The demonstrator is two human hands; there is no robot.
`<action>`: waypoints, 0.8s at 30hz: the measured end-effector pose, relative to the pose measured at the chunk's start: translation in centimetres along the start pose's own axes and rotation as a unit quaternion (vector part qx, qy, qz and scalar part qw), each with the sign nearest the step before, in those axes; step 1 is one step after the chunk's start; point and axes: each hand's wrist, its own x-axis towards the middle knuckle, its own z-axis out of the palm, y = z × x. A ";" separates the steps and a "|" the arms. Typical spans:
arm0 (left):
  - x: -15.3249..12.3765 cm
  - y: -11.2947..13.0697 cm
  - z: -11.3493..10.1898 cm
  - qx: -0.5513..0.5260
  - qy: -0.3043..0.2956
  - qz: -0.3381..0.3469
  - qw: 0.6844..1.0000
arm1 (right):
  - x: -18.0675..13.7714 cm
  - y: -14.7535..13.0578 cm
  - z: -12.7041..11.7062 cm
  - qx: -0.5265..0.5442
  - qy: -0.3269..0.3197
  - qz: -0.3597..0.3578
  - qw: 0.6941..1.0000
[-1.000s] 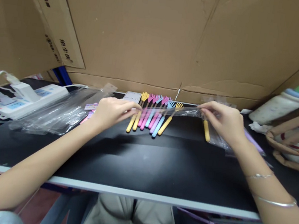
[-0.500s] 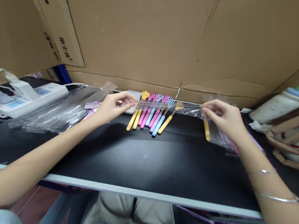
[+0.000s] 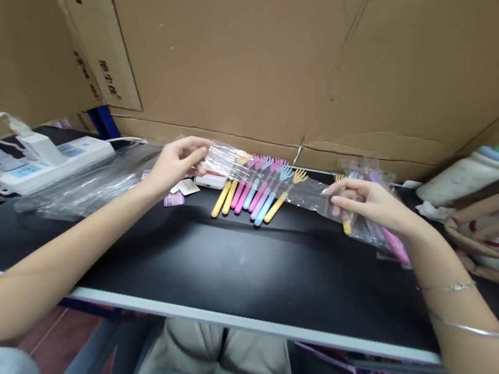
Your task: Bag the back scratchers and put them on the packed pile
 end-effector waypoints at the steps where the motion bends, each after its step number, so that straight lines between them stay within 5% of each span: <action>1: 0.1 0.0 -0.2 -0.011 0.014 0.001 1.000 | 0.1 0.1 0.0 0.010 -0.011 0.008 1.000; 10: 0.5 -0.3 -0.5 -0.041 0.051 -0.003 0.998 | 0.6 1.3 0.5 -0.025 -0.054 -0.001 0.998; 17: -1.0 -0.6 1.9 -0.051 -0.002 -0.022 0.998 | 0.9 0.1 3.7 -0.122 0.140 -0.140 0.973; 24: -3.3 0.2 4.6 -0.035 -0.085 -0.044 0.995 | -0.2 -3.0 8.5 -0.083 0.014 -0.156 0.984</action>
